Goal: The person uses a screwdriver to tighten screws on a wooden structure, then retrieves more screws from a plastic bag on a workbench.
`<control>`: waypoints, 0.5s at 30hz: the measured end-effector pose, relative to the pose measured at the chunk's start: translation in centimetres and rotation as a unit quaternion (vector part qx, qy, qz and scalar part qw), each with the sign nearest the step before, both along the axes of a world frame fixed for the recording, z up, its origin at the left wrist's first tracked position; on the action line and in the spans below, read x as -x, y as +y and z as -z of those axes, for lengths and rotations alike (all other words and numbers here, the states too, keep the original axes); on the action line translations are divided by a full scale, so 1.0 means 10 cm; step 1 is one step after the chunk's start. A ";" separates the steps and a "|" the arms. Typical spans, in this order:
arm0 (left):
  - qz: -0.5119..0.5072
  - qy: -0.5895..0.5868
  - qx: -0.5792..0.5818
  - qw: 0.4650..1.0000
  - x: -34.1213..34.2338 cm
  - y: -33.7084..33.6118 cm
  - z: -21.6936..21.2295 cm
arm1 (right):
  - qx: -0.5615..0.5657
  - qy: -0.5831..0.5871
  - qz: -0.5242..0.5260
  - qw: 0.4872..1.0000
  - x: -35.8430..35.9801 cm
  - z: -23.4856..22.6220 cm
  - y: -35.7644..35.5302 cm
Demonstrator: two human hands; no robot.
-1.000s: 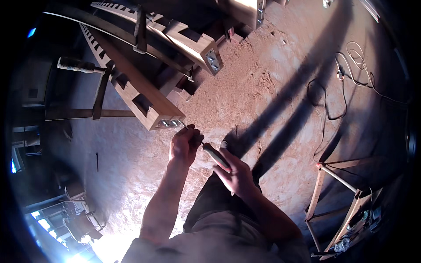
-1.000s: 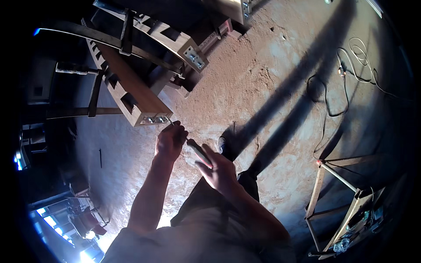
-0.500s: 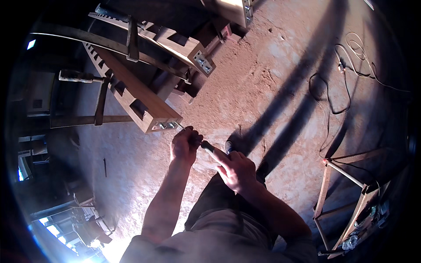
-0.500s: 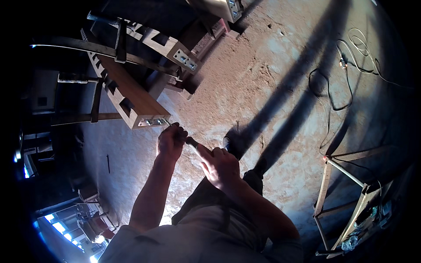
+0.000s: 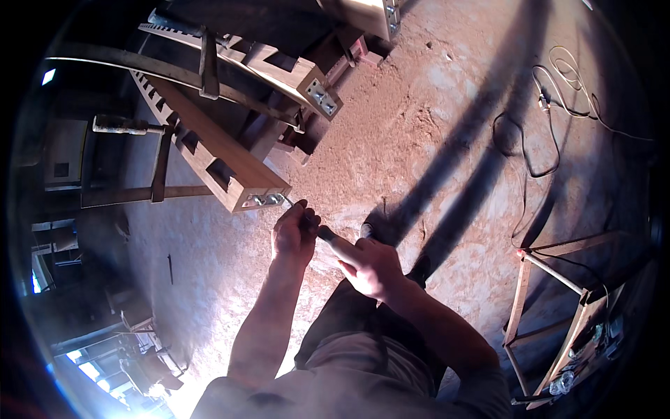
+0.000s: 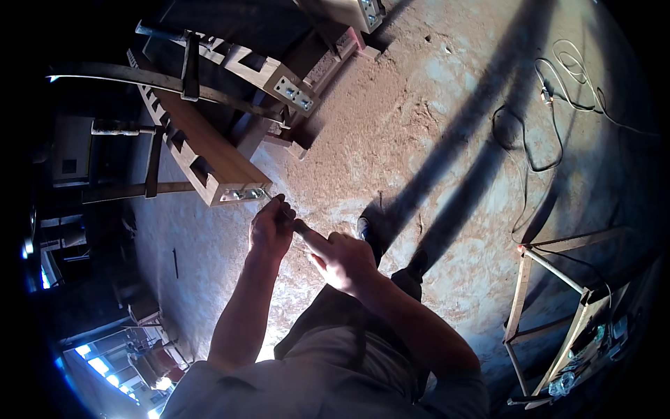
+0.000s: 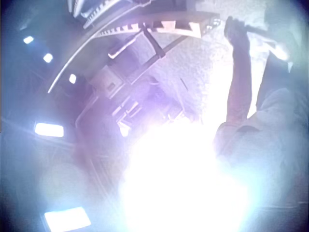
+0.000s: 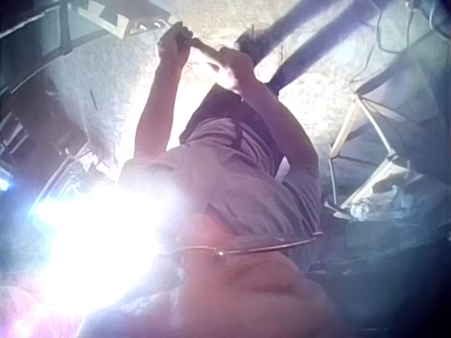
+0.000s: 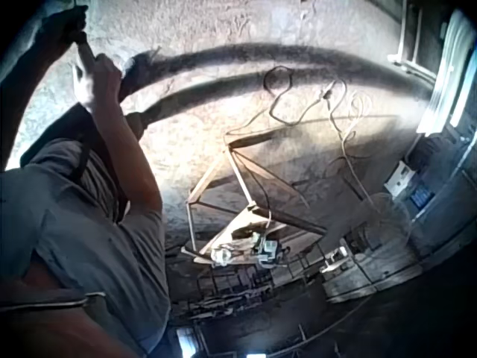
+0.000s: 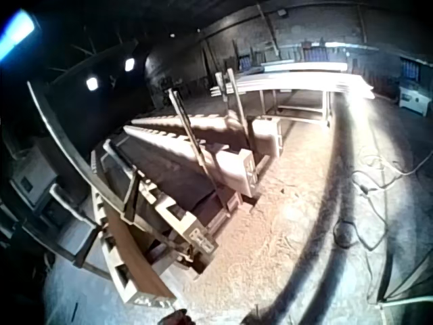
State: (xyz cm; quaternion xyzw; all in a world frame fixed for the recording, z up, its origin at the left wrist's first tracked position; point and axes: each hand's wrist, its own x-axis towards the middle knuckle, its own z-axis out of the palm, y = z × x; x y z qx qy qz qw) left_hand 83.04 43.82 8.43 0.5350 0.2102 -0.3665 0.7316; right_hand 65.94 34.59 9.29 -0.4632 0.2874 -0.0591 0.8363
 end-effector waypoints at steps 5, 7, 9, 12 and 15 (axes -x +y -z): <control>-0.013 -0.022 -0.004 1.000 0.03 0.02 0.08 | -0.524 -0.004 0.022 0.851 -0.02 0.13 0.04; -0.016 -0.020 0.005 1.000 -0.01 0.03 0.13 | -0.545 -0.021 0.024 0.838 0.02 0.16 0.05; -0.025 -0.015 0.008 1.000 -0.02 0.01 0.15 | 0.360 -0.040 0.060 0.930 -0.03 0.28 0.08; -0.035 -0.006 0.009 0.999 0.01 -0.05 0.10 | 0.474 -0.055 0.016 0.878 -0.03 0.30 -0.07; -0.030 -0.009 -0.002 0.999 0.06 -0.02 0.06 | -0.398 0.057 -0.070 0.913 -0.04 0.26 -0.06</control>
